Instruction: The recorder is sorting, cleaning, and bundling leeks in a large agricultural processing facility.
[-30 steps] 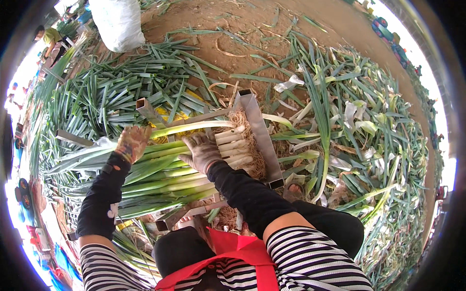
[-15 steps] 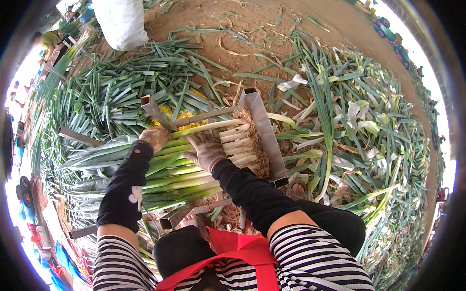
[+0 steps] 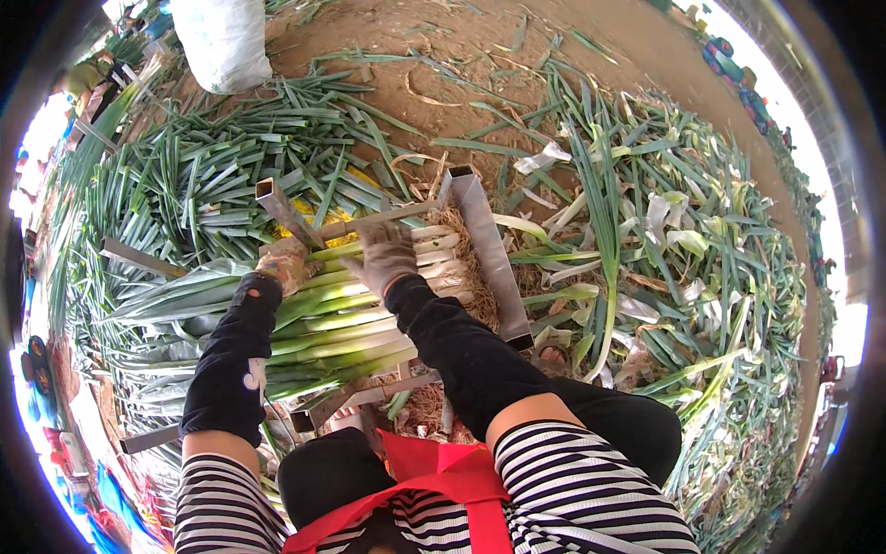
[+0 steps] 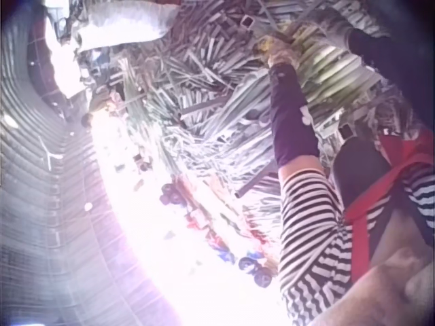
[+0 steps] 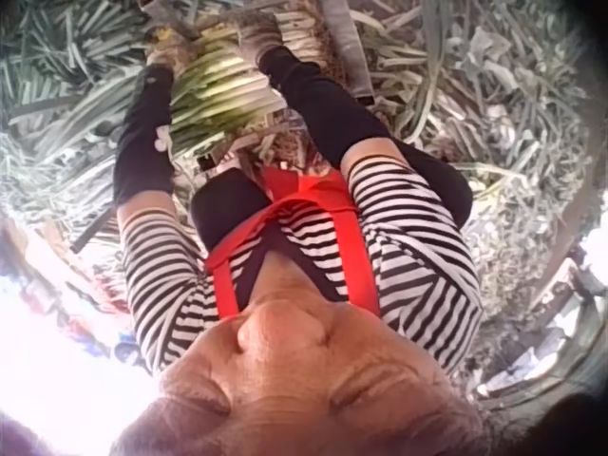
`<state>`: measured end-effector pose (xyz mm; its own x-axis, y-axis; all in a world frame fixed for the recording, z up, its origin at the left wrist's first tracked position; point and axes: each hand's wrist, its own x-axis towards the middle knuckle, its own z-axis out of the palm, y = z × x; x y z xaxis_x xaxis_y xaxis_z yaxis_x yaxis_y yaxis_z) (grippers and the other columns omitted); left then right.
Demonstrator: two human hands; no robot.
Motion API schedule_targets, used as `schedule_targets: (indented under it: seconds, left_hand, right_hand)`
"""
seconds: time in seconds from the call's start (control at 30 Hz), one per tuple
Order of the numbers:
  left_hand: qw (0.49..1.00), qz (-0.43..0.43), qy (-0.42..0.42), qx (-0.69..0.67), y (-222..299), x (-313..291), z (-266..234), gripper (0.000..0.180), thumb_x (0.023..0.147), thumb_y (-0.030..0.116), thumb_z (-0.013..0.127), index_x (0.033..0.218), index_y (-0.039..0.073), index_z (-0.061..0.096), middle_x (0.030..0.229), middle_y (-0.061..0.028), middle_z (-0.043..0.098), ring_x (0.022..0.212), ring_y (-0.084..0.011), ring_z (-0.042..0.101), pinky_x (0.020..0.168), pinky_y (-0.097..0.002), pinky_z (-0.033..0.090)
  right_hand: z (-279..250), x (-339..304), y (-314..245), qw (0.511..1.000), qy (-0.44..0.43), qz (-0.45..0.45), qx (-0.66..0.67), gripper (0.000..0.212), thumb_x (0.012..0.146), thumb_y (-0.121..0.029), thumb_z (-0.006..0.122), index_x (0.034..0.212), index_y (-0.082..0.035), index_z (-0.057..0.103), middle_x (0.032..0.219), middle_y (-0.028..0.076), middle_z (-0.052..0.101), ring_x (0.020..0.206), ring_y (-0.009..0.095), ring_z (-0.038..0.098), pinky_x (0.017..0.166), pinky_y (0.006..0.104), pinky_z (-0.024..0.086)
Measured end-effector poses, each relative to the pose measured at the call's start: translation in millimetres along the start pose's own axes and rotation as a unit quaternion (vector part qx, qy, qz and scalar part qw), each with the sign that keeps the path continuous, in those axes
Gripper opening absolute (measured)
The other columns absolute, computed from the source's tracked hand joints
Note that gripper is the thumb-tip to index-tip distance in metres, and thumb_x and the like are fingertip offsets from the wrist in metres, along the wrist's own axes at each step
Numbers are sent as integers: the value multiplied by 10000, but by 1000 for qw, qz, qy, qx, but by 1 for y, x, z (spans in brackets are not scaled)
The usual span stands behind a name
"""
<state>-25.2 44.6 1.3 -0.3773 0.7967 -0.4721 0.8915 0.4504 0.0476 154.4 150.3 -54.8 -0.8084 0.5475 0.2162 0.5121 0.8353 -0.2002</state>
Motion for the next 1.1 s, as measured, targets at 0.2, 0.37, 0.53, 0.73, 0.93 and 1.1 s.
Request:
schedule_targets:
  seconds: [0.2, 0.37, 0.53, 0.73, 0.93, 1.1]
  left_hand:
    - [999, -22, -44, 23, -16, 7, 22, 683, 936, 611, 410, 1378, 94, 479, 1354, -146, 548, 1269, -291, 507, 1054, -405, 398]
    - [999, -12, -37, 18, 3, -6, 7, 676, 929, 635, 398, 1390, 148, 484, 1396, -126, 516, 1289, -287, 491, 1062, -415, 389]
    - [995, -34, -94, 7, 4, -9, -4, 707, 924, 660, 368, 1407, 154, 468, 1445, -83, 474, 1333, -280, 444, 1094, -428, 359]
    - [997, -32, -68, 24, 2, -7, 11, 683, 933, 648, 351, 1390, 158, 486, 1426, -102, 491, 1319, -296, 460, 1089, -414, 367]
    - [992, -53, -11, 110, 31, -34, 25, 924, 851, 746, 409, 1494, 93, 290, 1553, -157, 267, 1448, -340, 207, 1154, -604, 47]
    - [988, -63, 118, 73, 32, -49, 34, 998, 780, 805, 434, 1474, 95, 326, 1511, -145, 333, 1423, -315, 256, 1162, -584, 37]
  right_hand:
    - [-13, 0, -3, 991, -127, 24, 31, 631, 935, -578, 440, 1341, -98, 482, 1302, 143, 514, 1263, 288, 428, 1119, 462, 236]
    - [-14, -5, 5, 988, -151, 32, -2, 630, 935, -586, 426, 1330, -100, 486, 1307, 158, 508, 1263, 299, 424, 1108, 466, 245]
    - [-14, 6, -5, 983, -174, 56, 5, 628, 939, -583, 408, 1356, -118, 472, 1327, 140, 500, 1281, 314, 408, 1126, 479, 208]
    - [1, -4, -4, 993, -112, -25, 21, 614, 925, -590, 432, 1359, -159, 474, 1347, 93, 498, 1282, 299, 408, 1125, 482, 203]
    - [-5, -4, -2, 992, -120, -7, 27, 599, 916, -575, 467, 1363, -175, 464, 1354, 95, 493, 1276, 293, 413, 1110, 480, 213]
    - [-3, 1, -5, 991, -133, -10, 11, 639, 915, -577, 475, 1406, -172, 419, 1371, 125, 470, 1294, 294, 397, 1108, 482, 213]
